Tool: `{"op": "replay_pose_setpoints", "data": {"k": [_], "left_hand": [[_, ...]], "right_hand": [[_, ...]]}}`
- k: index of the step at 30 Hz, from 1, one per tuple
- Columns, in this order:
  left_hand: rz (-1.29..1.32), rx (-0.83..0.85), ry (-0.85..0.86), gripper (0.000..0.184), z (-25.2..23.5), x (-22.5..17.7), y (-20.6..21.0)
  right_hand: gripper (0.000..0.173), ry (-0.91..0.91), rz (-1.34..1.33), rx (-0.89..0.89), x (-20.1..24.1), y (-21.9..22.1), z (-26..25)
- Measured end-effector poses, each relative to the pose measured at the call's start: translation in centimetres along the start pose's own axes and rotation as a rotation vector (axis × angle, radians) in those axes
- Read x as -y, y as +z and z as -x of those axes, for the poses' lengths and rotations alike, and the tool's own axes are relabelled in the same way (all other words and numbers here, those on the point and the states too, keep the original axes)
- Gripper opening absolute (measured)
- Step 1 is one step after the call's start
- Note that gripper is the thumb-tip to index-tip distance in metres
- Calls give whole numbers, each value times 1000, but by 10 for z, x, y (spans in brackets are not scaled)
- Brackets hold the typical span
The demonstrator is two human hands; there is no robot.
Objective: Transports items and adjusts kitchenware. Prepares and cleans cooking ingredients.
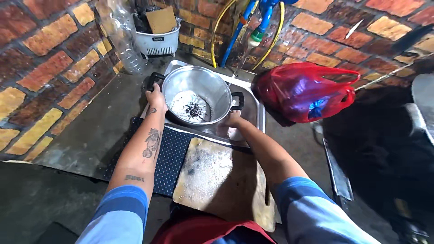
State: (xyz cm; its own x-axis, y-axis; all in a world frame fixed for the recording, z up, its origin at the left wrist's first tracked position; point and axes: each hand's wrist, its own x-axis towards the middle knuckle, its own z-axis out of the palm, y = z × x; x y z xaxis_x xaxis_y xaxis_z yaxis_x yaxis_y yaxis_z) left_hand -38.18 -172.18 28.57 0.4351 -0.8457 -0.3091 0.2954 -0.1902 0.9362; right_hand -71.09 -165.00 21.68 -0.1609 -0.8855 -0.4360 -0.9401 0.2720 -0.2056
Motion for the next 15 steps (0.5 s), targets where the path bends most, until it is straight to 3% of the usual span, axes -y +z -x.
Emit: {"op": "replay_pose_setpoints", "data": {"k": [5, 8, 15], "left_hand": [[57, -4, -46, 50, 0, -5, 0], [36, -20, -61, 51, -3, -9, 1], [36, -79, -101, 49, -8, -10, 5]], "right_hand": [[95, -33, 13, 97, 10, 14, -29], [112, 17, 19, 98, 27, 3, -13], [101, 114, 367, 61, 26, -10, -12]]}}
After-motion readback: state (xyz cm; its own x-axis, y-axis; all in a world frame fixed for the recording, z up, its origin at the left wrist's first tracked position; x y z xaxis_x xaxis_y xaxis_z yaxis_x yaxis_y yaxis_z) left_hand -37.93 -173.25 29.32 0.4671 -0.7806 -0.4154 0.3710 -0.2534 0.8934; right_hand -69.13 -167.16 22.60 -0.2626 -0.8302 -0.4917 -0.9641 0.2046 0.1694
